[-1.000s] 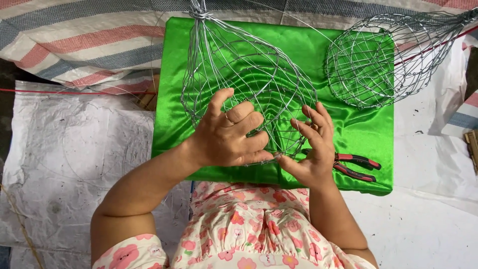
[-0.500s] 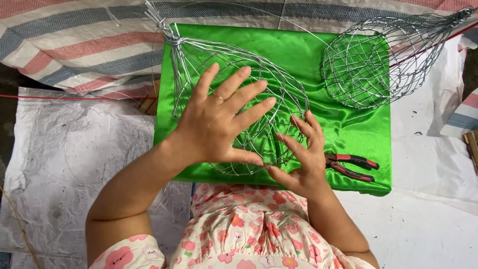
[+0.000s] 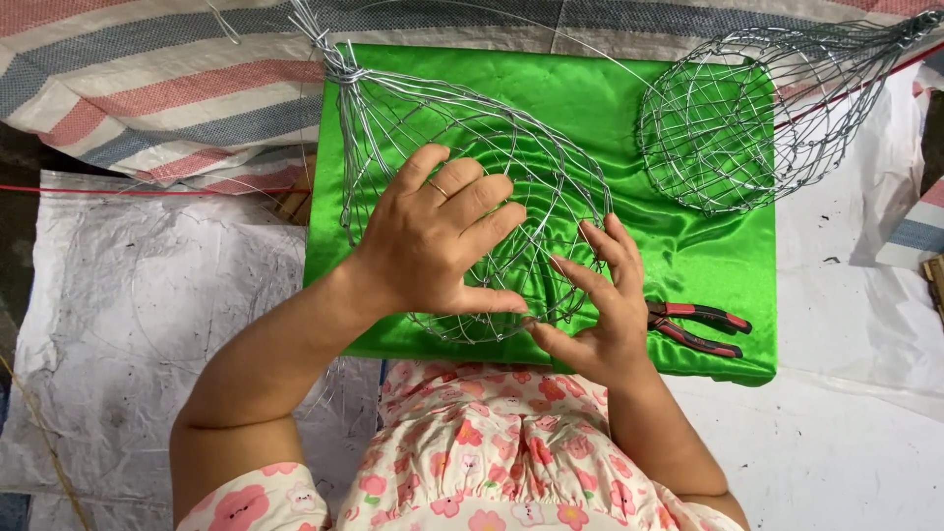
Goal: Assembling and shaping wire baskets using pliers and thin wire to join components
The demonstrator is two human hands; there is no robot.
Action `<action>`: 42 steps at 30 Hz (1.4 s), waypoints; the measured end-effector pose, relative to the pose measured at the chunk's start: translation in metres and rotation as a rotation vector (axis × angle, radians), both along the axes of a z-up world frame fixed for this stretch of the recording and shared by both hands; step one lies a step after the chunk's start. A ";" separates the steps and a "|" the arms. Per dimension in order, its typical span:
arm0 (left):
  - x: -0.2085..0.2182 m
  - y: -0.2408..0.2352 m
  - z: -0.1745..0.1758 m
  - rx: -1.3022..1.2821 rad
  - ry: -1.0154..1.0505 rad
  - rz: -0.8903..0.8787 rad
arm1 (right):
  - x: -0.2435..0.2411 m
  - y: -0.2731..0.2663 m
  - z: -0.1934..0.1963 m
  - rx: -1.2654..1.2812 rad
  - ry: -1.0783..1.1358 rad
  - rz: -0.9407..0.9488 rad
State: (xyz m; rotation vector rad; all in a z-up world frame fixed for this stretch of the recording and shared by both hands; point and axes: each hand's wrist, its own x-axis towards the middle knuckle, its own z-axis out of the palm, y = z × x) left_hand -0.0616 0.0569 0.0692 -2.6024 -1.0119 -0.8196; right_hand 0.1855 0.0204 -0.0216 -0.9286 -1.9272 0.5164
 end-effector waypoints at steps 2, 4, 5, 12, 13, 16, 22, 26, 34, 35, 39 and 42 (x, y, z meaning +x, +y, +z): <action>0.001 0.000 0.002 0.006 -0.006 -0.008 | 0.000 0.001 -0.001 0.008 0.003 0.004; 0.001 -0.001 0.003 0.011 -0.013 -0.012 | 0.001 0.001 -0.001 0.015 0.006 0.012; 0.000 -0.001 0.002 0.019 -0.019 -0.016 | 0.000 0.001 -0.001 0.018 0.005 0.014; -0.003 -0.005 -0.001 0.033 -0.039 -0.004 | -0.002 0.001 -0.001 0.026 0.008 0.024; -0.004 -0.006 -0.001 0.035 -0.039 -0.005 | -0.002 0.000 0.001 0.028 0.009 0.022; -0.004 -0.006 0.002 0.065 -0.051 -0.016 | 0.001 -0.003 0.013 0.055 -0.001 0.021; 0.013 -0.006 0.006 0.193 -0.149 -0.077 | 0.029 0.001 0.042 0.134 -0.035 0.009; 0.023 -0.002 -0.014 0.042 -0.130 -0.031 | 0.042 0.016 0.039 0.109 -0.157 0.061; 0.021 0.007 -0.041 0.008 -0.223 0.008 | 0.051 0.014 -0.005 0.162 -0.035 -0.095; 0.015 0.011 -0.051 0.051 -0.290 -0.032 | 0.051 0.016 -0.013 0.143 0.068 -0.093; 0.005 0.018 -0.065 0.064 -0.432 -0.067 | 0.044 0.018 -0.032 0.051 0.206 -0.092; 0.003 0.019 -0.069 0.086 -0.439 -0.051 | 0.033 0.021 -0.039 0.049 0.288 -0.055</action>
